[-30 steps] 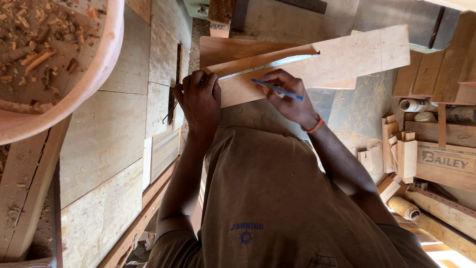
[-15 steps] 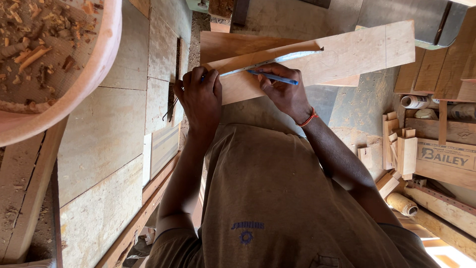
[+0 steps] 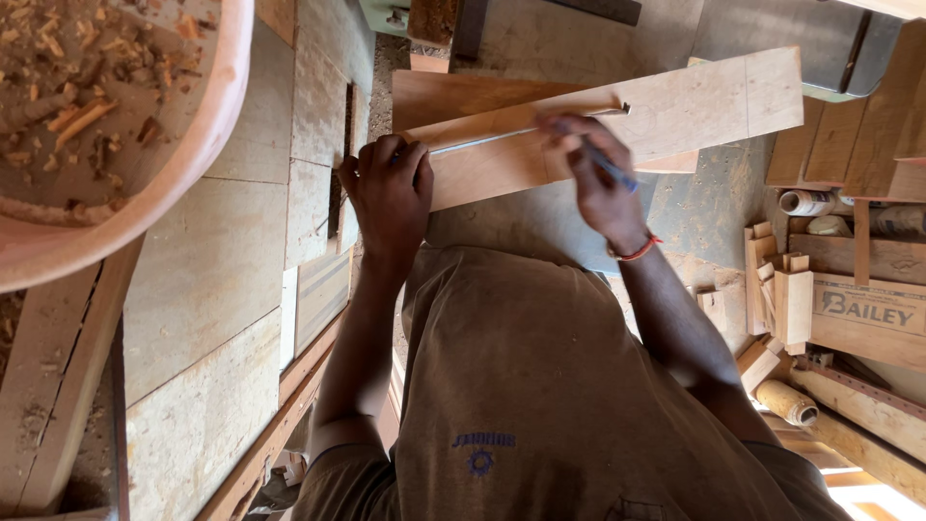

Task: The person uses a try square and a pen to mark straight and angled lines across a wooden board at multiple locations.

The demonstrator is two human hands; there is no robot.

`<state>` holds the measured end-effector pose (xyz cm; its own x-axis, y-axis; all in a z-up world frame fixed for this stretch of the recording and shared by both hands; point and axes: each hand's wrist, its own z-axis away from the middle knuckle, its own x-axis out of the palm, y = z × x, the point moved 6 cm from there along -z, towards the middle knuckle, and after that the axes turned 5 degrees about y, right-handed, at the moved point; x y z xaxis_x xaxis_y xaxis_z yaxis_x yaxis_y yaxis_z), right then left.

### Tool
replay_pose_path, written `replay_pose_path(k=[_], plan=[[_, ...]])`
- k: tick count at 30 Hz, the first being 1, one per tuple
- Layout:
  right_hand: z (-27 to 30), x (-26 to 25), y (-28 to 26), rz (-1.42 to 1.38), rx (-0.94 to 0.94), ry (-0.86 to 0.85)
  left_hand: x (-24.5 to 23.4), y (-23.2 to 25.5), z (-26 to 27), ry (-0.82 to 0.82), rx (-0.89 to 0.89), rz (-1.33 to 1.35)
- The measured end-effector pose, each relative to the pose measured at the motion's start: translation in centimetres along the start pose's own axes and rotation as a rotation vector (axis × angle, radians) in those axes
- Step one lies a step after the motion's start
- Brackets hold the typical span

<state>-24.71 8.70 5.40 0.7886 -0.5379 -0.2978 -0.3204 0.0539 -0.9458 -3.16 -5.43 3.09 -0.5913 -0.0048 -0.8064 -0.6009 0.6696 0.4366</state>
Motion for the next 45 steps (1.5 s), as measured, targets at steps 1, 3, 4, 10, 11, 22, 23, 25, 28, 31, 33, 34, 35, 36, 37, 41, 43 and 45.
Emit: replay_pose_path(k=[1, 3, 4, 10, 11, 22, 23, 25, 28, 31, 33, 34, 35, 36, 37, 41, 43, 45], plan=[[0.0, -1.2, -0.4, 0.124, -0.025, 0.071, -0.3, 0.0, -0.2, -0.011, -0.004, 0.042], [-0.1, -2.8, -2.8, 0.637, -0.392, 0.111, -1.0, 0.1, -0.8, -0.031, -0.01, 0.124], [0.1, -2.9, -3.7, 0.893, -0.576, 0.126, -1.2, 0.6, -1.3, -0.032, 0.039, 0.173], [-0.5, -5.0, -2.8, 0.832, -0.191, -0.11, -1.2, 3.9, -4.5, -0.122, 0.231, 0.274], [-0.2, -4.8, -3.5, 0.767, -0.282, -0.105, -0.2, 4.8, -4.8, -0.22, 0.219, 0.342], [1.8, -9.2, -6.9, 0.411, -0.498, 0.641, 20.4, 9.0, -16.1, -0.408, 0.3, 0.365], [2.2, -9.3, -6.7, 0.467, -0.475, 0.613, 22.6, 9.5, -16.8, -0.369, 0.364, 0.297], [3.3, -9.8, -5.9, 0.577, -0.428, 0.557, 26.7, 10.0, -16.7, -0.47, 0.387, 0.317], [5.0, -11.5, -3.9, 0.588, -0.449, 0.677, 30.0, 10.1, -16.8, -0.447, 0.448, 0.231], [7.3, -13.3, -2.4, 0.507, -0.517, 0.813, 31.5, 7.5, -17.6, -0.458, 0.325, 0.121], [8.6, -14.1, -1.9, 0.508, -0.499, 0.836, 30.7, 3.6, -18.2, -0.374, 0.117, 0.287], [8.9, -14.3, -1.8, 0.509, -0.49, 0.851, 29.8, 2.1, -18.9, -0.23, 0.127, 0.079], [9.1, -14.2, -1.8, 0.52, -0.484, 0.845, 29.0, 1.2, -19.3, -0.087, 0.145, -0.125], [9.2, -14.1, -1.9, 0.531, -0.478, 0.84, 29.3, 0.3, -19.2, -0.155, 0.088, -0.089], [8.7, -13.9, -2.1, 0.541, -0.482, 0.837, 29.4, -0.4, -19.7, -0.214, 0.031, -0.052], [7.0, -13.1, -3.9, 0.569, -0.535, 0.781, 29.2, -2.3, -20.1, -0.457, -0.208, 0.098], [6.8, -12.7, -4.9, 0.533, -0.488, 0.783, 27.4, -2.5, -20.1, -0.422, -0.217, 0.303], [6.7, -12.4, -6.0, 0.473, -0.523, 0.782, 24.7, -2.8, -20.4, -0.339, -0.237, 0.539]])
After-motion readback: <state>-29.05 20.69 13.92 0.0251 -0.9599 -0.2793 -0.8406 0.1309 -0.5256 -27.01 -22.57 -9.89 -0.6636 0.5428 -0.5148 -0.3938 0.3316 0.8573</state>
